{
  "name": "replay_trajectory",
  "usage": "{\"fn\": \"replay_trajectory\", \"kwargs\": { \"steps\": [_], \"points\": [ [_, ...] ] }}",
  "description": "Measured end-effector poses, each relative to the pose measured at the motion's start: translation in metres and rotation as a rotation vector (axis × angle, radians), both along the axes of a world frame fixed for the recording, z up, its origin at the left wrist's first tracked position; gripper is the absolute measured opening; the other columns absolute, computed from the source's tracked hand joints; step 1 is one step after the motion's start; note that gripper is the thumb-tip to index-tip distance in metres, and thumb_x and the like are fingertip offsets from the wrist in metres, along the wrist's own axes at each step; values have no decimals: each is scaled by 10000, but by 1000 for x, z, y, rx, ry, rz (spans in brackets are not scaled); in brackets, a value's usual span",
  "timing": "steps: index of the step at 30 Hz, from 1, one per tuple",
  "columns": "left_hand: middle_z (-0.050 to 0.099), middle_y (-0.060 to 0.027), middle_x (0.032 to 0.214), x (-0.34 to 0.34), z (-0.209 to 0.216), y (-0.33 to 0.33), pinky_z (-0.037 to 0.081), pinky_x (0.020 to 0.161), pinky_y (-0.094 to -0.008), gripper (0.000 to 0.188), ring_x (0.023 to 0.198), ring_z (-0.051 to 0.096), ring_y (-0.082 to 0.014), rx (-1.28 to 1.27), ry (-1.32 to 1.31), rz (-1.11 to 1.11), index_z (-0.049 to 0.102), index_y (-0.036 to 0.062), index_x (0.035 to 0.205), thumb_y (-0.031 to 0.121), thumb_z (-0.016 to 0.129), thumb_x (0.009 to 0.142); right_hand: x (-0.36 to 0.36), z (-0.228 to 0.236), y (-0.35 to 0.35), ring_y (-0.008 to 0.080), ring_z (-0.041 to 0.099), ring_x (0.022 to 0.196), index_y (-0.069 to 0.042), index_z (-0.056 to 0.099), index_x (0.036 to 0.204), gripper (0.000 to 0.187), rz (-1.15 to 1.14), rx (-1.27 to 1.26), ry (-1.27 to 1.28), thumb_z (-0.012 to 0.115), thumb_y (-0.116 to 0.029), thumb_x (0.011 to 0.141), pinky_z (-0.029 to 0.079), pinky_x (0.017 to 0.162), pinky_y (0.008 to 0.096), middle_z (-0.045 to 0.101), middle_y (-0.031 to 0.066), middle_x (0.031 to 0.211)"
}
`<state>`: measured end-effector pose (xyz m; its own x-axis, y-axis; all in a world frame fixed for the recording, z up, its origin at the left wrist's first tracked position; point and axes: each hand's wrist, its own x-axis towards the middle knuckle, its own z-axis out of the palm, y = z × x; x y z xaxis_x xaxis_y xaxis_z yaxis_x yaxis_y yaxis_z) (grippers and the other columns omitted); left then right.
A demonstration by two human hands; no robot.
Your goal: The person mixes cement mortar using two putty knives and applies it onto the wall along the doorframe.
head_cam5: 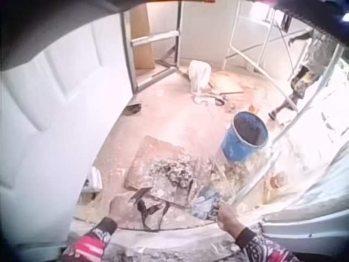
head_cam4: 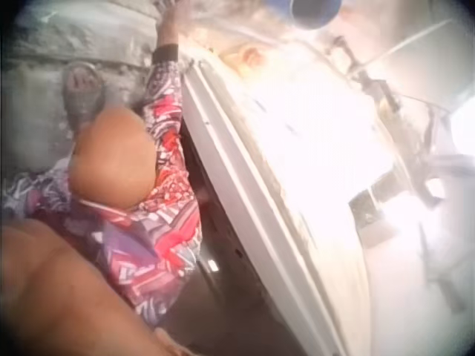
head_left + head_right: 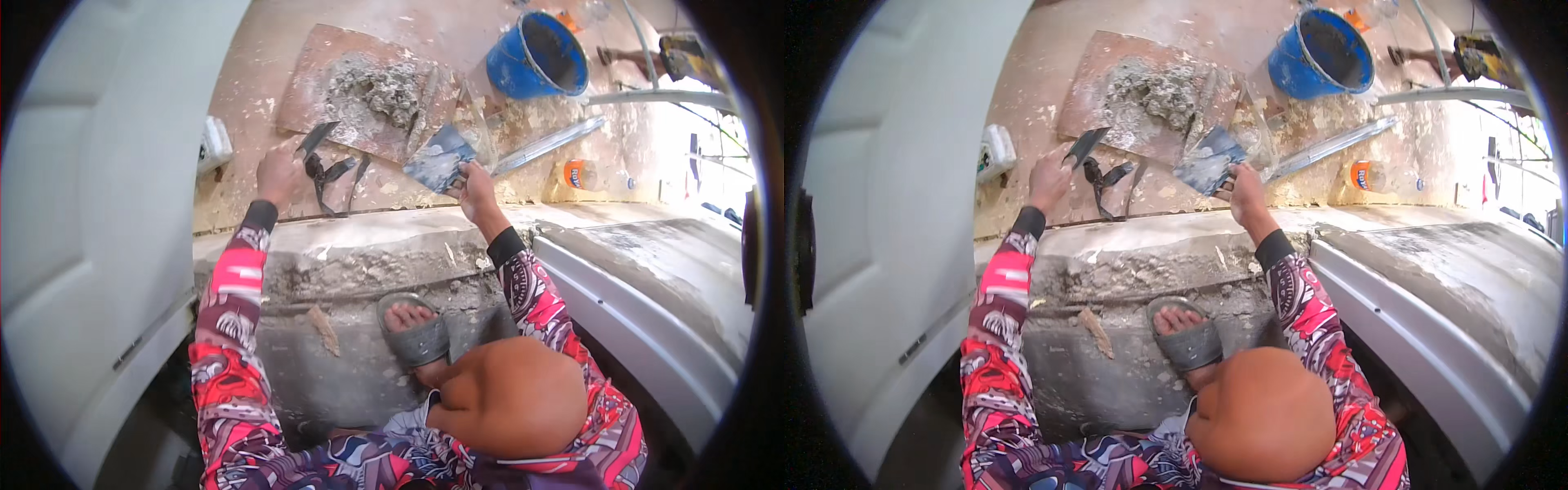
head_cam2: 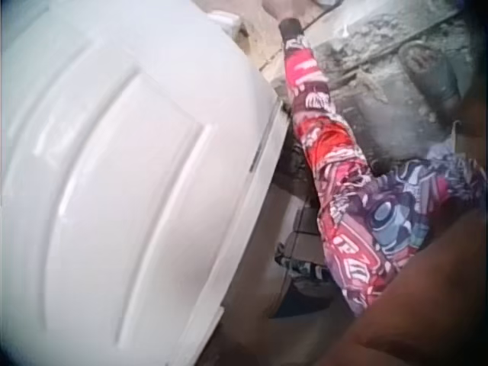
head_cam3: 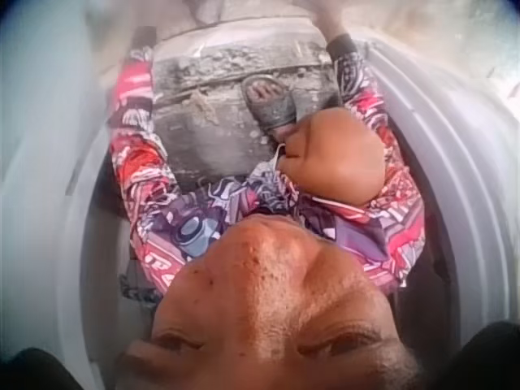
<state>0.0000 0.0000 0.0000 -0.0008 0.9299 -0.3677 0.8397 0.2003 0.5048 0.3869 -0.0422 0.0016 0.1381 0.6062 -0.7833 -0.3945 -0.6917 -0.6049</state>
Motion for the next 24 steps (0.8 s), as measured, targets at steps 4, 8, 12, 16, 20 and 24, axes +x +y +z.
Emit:
{"fn": "replay_trajectory", "kwargs": {
  "steps": [4,8,12,16,20,24],
  "points": [
    [688,-173,1093,32,-27,108,516,893,-480,294,1031,650,-383,191,206,-255,698,116,1142,202,549,905,9,-2,41,244,666,838,-69,515,1095,139,33,71,45,449,-114,982,580,775,446,623,88,992],
    [677,-212,1054,67,-63,169,525,871,-506,308,992,656,-399,50,442,-224,723,109,1067,190,475,905,31,-10,18,205,668,803,-67,519,1050,104,32,75,10,461,-115,979,591,712,368,622,76,969],
    [710,-132,1065,87,-87,207,538,859,-471,355,1011,673,-344,245,486,-401,710,235,1164,187,488,891,34,7,8,187,666,807,-54,535,1071,128,-102,96,9,474,-117,979,592,699,348,633,71,985],
    [692,-134,1137,96,-104,235,543,863,-470,461,1026,668,-353,123,429,-512,658,288,1256,150,490,850,25,30,7,173,664,805,-37,553,1128,183,-50,47,-25,479,-109,977,594,694,332,640,72,1023],
    [693,-220,1040,90,-121,235,535,859,-497,354,992,666,-395,106,258,-560,703,83,1104,144,550,792,27,21,-2,164,661,792,-28,561,1113,176,-12,14,-32,494,-115,976,592,692,309,640,68,1030],
    [690,-207,1104,87,-127,225,532,892,-486,428,1041,657,-400,-80,369,-520,675,143,1205,165,522,807,25,9,3,152,656,776,-30,564,1097,165,5,3,-40,500,-122,976,591,683,296,638,60,1019]
  ]
}}
